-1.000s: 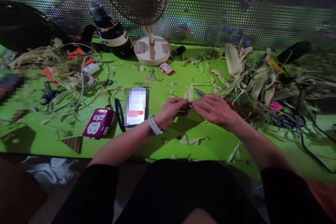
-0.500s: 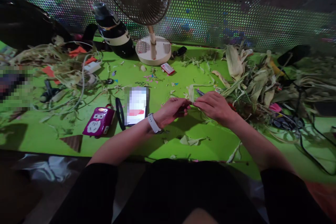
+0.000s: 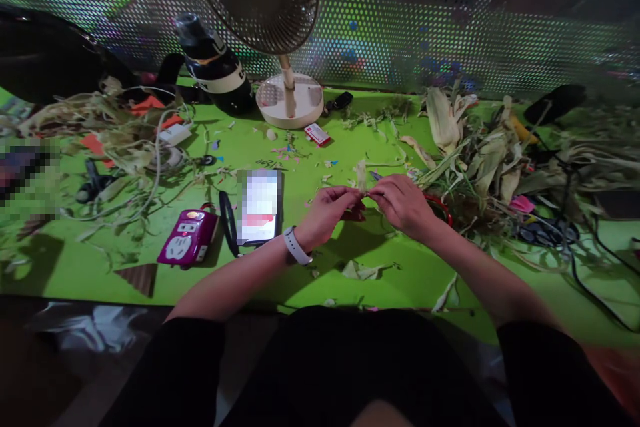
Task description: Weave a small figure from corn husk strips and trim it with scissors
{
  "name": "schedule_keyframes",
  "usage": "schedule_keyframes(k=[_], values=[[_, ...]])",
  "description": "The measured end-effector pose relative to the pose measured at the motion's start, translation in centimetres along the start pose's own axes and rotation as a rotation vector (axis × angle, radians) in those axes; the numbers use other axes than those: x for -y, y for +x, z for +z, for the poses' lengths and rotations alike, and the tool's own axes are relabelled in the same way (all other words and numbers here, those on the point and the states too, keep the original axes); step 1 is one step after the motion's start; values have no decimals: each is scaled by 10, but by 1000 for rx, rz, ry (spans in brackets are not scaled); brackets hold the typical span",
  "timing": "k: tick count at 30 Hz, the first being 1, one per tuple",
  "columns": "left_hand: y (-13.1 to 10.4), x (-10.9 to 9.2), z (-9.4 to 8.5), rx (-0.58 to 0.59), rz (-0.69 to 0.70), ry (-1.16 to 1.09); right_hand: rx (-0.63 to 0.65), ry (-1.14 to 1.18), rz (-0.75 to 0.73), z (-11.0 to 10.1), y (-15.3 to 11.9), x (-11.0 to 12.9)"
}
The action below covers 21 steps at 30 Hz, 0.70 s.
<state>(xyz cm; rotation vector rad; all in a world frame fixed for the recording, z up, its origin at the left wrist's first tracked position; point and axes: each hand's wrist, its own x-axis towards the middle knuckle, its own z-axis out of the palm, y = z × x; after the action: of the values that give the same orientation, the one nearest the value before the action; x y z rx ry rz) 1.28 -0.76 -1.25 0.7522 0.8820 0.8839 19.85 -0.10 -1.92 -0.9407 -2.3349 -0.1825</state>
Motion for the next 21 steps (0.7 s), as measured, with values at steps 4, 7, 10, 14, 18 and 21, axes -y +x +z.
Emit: schedule_keyframes(k=[4, 7, 10, 14, 18, 21], values=[[-1, 4, 0, 14, 46, 19, 10, -12, -11, -3, 1, 2], [-1, 4, 1, 6, 81, 65, 20, -49, -34, -4, 2, 2], [0, 4, 1, -4, 105, 121, 29, -75, -66, -6, 3, 3], [2, 6, -1, -13, 112, 142, 26, -114, -113, -8, 5, 4], [5, 8, -3, 10, 89, 128, 43, -127, -145, -10, 4, 3], [6, 9, -4, 17, 58, 111, 86, -126, -142, -9, 3, 1]])
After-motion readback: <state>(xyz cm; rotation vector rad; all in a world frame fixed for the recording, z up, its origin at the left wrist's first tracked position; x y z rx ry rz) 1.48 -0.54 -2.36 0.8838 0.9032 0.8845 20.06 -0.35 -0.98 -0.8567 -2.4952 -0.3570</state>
